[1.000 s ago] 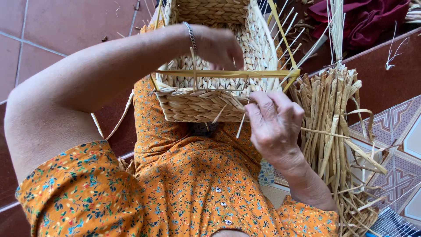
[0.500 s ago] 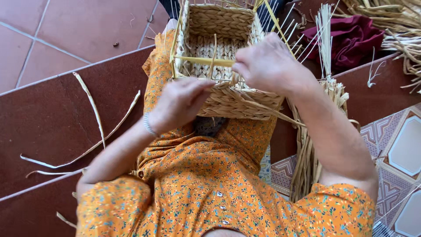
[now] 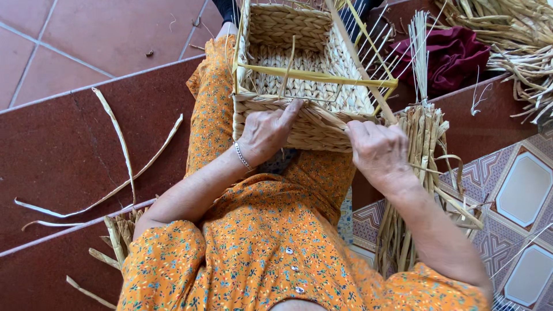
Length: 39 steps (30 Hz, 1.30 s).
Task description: The person weaves a rectangular basket by hand, interlacing dried plant strips through a vertical frame. They repeatedly pull and tighten the strips to form the basket's sides.
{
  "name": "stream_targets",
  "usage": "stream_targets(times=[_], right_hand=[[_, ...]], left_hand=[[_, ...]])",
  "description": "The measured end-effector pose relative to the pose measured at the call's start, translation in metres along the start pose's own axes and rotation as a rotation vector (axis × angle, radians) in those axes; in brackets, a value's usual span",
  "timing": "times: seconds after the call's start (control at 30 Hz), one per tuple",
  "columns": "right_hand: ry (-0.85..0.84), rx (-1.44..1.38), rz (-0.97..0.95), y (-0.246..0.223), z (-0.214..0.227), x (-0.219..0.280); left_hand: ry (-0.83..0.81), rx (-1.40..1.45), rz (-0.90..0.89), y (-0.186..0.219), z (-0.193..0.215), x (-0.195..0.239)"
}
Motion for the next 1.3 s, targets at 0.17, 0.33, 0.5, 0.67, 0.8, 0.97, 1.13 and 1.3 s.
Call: stream_targets(times=[0.17, 0.33, 0.5, 0.67, 0.8, 0.97, 1.13, 1.3], right_hand=[[-0.016, -0.115, -0.103, 0.014, -0.048, 0.031], [0.129, -0.048, -0.049, 0.033, -0.002, 0.056], [0.185, 0.056, -0.126, 0.047, 0.018, 0.082], [0.202, 0.303, -0.306, 0.068, 0.038, 0.137], [0.251, 0.294, -0.459, 0.102, 0.04, 0.161], [0.456, -0.26, -0.347, 0.094, -0.004, 0.131], [0.42, -0.465, -0.243, 0.078, -0.053, 0.071], [0.495, -0.765, -0.398, 0.094, -0.075, 0.057]], left_hand=[[0.047, 0.024, -0.086, -0.009, 0.006, -0.011], [0.063, 0.033, -0.086, -0.006, 0.03, -0.013], [0.247, 0.161, -0.17, 0.016, 0.062, -0.004], [0.221, 0.072, -0.199, 0.024, 0.061, -0.019], [0.293, 0.262, -0.134, 0.01, 0.066, -0.012], [0.457, 0.144, 0.316, -0.046, 0.083, 0.038], [0.169, 0.627, 0.568, -0.067, 0.037, 0.067], [-0.021, 0.461, 0.596, -0.056, 0.023, 0.053]])
Point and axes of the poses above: each hand's wrist, its own x-axis away from the middle knuckle, its own z-axis out of the back of the hand, y = z × x, the point moved 5 cm from there along -x, towards the middle knuckle, and after that the axes turned 15 degrees about -x, right-handed, at the moved point
